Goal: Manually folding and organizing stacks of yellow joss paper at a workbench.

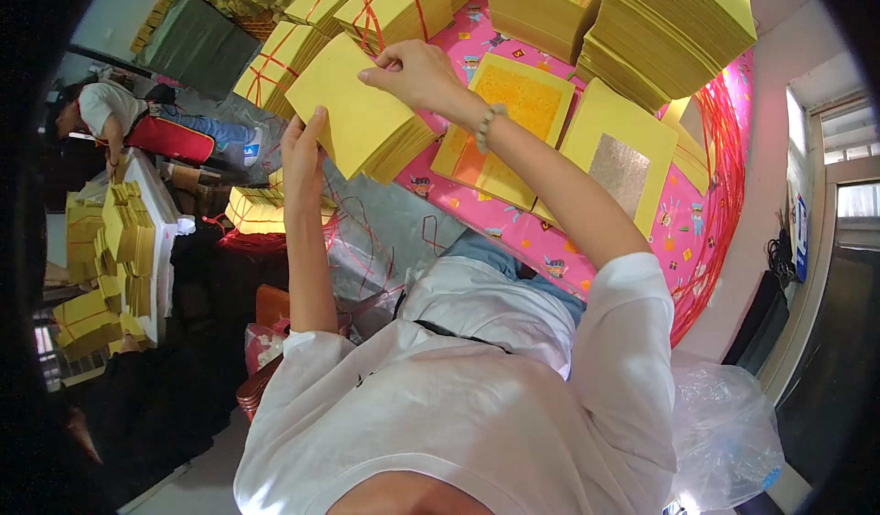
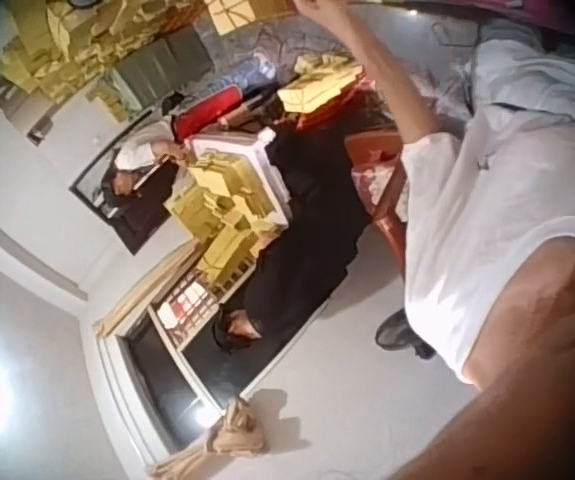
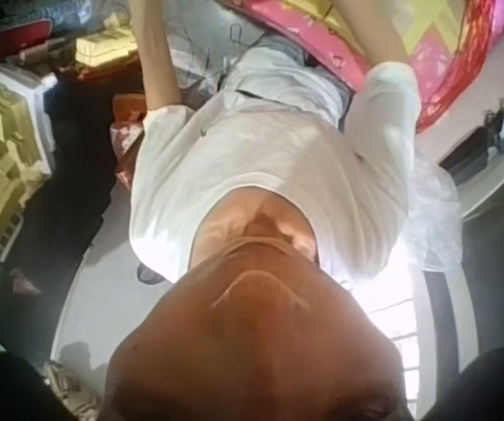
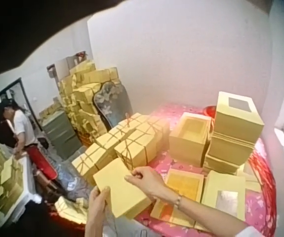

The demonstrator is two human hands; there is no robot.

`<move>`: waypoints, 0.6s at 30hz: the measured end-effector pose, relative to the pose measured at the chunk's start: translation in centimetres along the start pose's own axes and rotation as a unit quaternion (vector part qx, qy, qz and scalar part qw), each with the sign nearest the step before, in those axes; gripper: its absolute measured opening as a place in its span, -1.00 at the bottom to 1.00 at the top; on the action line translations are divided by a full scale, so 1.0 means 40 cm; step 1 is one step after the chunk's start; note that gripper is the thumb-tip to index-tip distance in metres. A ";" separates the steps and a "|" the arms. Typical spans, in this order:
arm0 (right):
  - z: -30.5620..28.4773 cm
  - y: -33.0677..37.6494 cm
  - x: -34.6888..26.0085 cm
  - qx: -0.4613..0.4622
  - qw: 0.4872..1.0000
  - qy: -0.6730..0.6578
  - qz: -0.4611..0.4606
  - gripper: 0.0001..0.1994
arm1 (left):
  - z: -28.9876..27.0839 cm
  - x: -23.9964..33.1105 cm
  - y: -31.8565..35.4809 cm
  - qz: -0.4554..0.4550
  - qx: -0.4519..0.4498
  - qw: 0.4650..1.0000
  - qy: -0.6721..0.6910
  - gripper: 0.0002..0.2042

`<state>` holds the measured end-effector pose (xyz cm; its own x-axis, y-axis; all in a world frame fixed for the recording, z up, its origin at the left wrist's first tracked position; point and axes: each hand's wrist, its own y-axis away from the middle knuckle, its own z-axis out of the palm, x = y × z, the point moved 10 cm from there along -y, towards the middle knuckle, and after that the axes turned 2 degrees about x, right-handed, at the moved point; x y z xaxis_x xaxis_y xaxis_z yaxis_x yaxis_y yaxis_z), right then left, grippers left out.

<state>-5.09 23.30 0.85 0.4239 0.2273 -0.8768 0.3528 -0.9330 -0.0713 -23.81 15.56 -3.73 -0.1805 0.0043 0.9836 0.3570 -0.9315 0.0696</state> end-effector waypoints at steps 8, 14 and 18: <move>0.059 -0.063 0.101 0.018 0.998 0.060 0.018 -0.60 | -0.045 -0.115 -0.085 0.007 0.003 0.998 -0.059 -0.69; 0.078 -0.066 0.156 0.003 0.997 0.072 0.040 -0.56 | -0.050 -0.178 -0.099 -0.037 -0.001 0.996 -0.086 -0.68; 0.084 -0.061 0.160 -0.002 0.997 0.065 0.041 -0.55 | -0.060 -0.179 -0.098 -0.043 0.005 0.997 -0.056 -0.69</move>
<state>-6.05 26.10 -6.20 0.5553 0.1838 -0.8111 0.3149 -0.9491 0.0004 -26.11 18.30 -11.45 -0.1069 0.1252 0.9864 0.3531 -0.9226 0.1554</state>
